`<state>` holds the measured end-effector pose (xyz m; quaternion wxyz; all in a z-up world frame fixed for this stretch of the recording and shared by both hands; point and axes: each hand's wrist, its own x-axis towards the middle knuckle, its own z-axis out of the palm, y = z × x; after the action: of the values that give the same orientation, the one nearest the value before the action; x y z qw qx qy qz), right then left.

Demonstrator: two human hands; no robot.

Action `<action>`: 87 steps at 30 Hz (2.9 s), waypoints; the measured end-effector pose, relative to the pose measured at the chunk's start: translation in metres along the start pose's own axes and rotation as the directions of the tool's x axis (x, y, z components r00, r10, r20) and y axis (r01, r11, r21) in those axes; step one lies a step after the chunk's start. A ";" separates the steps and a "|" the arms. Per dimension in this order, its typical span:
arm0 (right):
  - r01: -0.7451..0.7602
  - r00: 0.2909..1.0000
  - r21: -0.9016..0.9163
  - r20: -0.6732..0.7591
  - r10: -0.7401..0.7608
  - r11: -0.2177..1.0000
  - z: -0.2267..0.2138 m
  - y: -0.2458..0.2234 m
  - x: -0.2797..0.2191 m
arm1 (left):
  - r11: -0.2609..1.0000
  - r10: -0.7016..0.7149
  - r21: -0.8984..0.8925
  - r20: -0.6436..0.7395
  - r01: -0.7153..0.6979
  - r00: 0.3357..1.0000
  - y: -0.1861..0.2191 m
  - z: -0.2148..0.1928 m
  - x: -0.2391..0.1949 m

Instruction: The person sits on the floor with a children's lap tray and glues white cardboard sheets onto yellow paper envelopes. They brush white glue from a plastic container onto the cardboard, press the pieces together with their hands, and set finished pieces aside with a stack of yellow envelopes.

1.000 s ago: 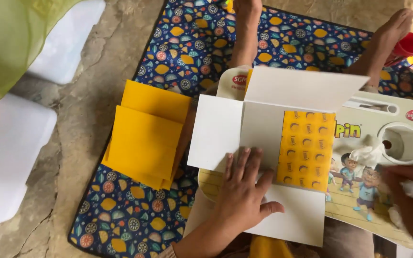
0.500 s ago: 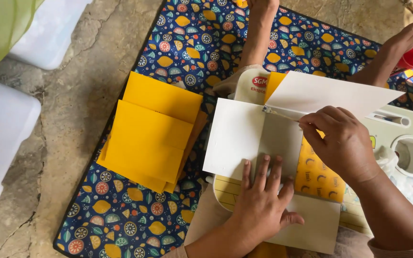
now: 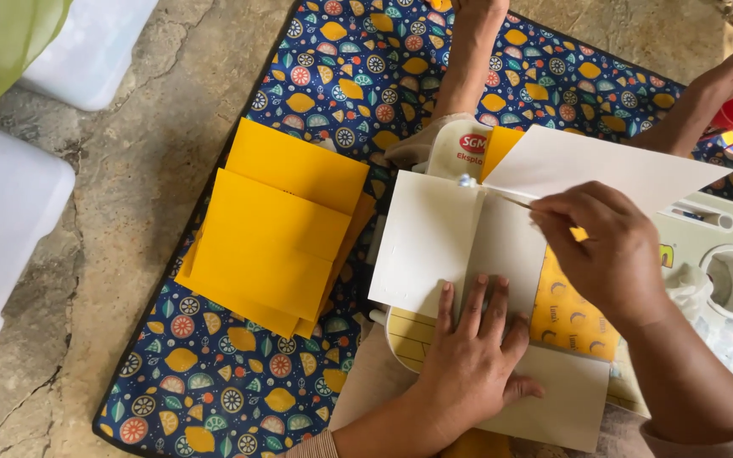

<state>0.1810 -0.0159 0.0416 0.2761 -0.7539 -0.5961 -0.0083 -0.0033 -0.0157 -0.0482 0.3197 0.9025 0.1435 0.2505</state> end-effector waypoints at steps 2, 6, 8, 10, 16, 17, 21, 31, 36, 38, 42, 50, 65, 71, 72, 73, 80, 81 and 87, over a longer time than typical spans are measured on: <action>-0.018 1.000 -0.041 0.012 0.019 0.999 -0.003 0.011 -0.006 | 1.000 0.005 0.023 -0.003 -0.005 1.000 -0.001 0.000 0.000; 0.023 0.999 -0.186 0.043 -0.016 0.982 0.001 0.024 -0.013 | 0.999 -0.009 0.054 0.021 0.008 1.000 -0.001 0.004 0.000; 0.050 0.998 -0.193 0.043 -0.043 0.980 0.011 0.024 -0.010 | 0.998 -0.008 0.064 0.014 0.007 1.000 0.000 0.003 0.000; 0.080 0.996 -0.197 0.039 -0.074 0.977 0.024 0.020 -0.002 | 0.997 -0.006 0.080 0.005 0.005 1.000 0.001 0.001 0.000; 0.216 0.976 -0.146 0.005 -0.217 0.965 0.065 -0.011 0.035 | 0.999 0.005 0.045 0.002 -0.006 1.000 0.002 -0.002 0.001; 0.249 0.968 -0.109 0.003 -0.250 0.962 0.066 -0.020 0.039 | 0.999 0.004 0.045 0.003 -0.005 1.000 0.003 -0.003 0.002; 0.216 0.972 0.125 -0.116 -0.202 0.968 0.031 -0.035 0.033 | 0.997 0.004 0.071 0.003 -0.004 1.000 0.005 -0.005 0.004; -0.440 0.785 0.027 -0.474 0.398 0.898 -0.106 0.108 -0.224 | 0.947 -0.090 0.322 0.308 -0.015 0.947 -0.008 0.008 0.009; -0.677 0.642 -0.160 -0.606 0.470 0.718 -0.141 0.155 -0.316 | 0.754 -0.319 0.653 0.269 0.071 0.909 -0.005 -0.001 0.029; -0.709 0.616 -0.172 -0.623 0.482 0.684 -0.134 0.178 -0.338 | 0.724 -0.315 0.687 0.259 0.055 0.913 -0.006 0.003 0.035; -0.721 0.627 -0.172 -0.574 0.527 0.671 -0.111 0.208 -0.340 | 0.689 -0.311 0.719 0.187 0.086 0.932 -0.004 0.002 0.044; -0.618 0.573 -0.069 -0.722 0.389 0.783 -0.087 0.218 -0.330 | 0.711 -0.273 0.693 0.117 0.118 0.955 -0.017 0.012 0.032; -0.498 0.546 -0.112 -0.811 0.211 0.860 -0.098 0.220 -0.306 | 0.783 -0.247 0.604 0.084 0.148 0.965 -0.013 0.006 0.026; -0.550 0.564 -0.109 -0.780 0.272 0.828 -0.076 0.229 -0.290 | 0.856 -0.081 0.510 -0.026 0.083 0.996 -0.023 -0.020 -0.003; -0.556 0.555 -0.112 -0.788 0.267 0.824 -0.076 0.230 -0.287 | 0.868 -0.101 0.481 -0.066 0.120 0.993 -0.026 -0.025 -0.011; -0.558 0.558 -0.111 -0.783 0.273 0.822 -0.074 0.232 -0.286 | 0.867 -0.108 0.482 -0.061 0.124 0.992 -0.027 -0.036 -0.016; -0.621 0.574 -0.241 -0.788 0.223 0.746 -0.049 0.263 -0.297 | 0.917 -0.143 0.282 -0.432 0.284 0.890 -0.060 -0.077 -0.046; -0.625 0.572 -0.248 -0.791 0.217 0.740 -0.045 0.264 -0.297 | 0.913 -0.159 0.249 -0.510 0.322 0.845 -0.061 -0.082 -0.052; -0.483 0.547 -0.080 -0.805 0.229 0.872 -0.018 0.354 -0.369 | 0.905 -0.350 0.070 -0.440 0.420 0.827 -0.129 -0.064 -0.058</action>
<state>0.3998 -0.4017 -0.2133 0.3856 -0.8131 -0.2423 -0.3626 -0.0991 0.0897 -0.1100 0.2505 0.8031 0.4079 0.3550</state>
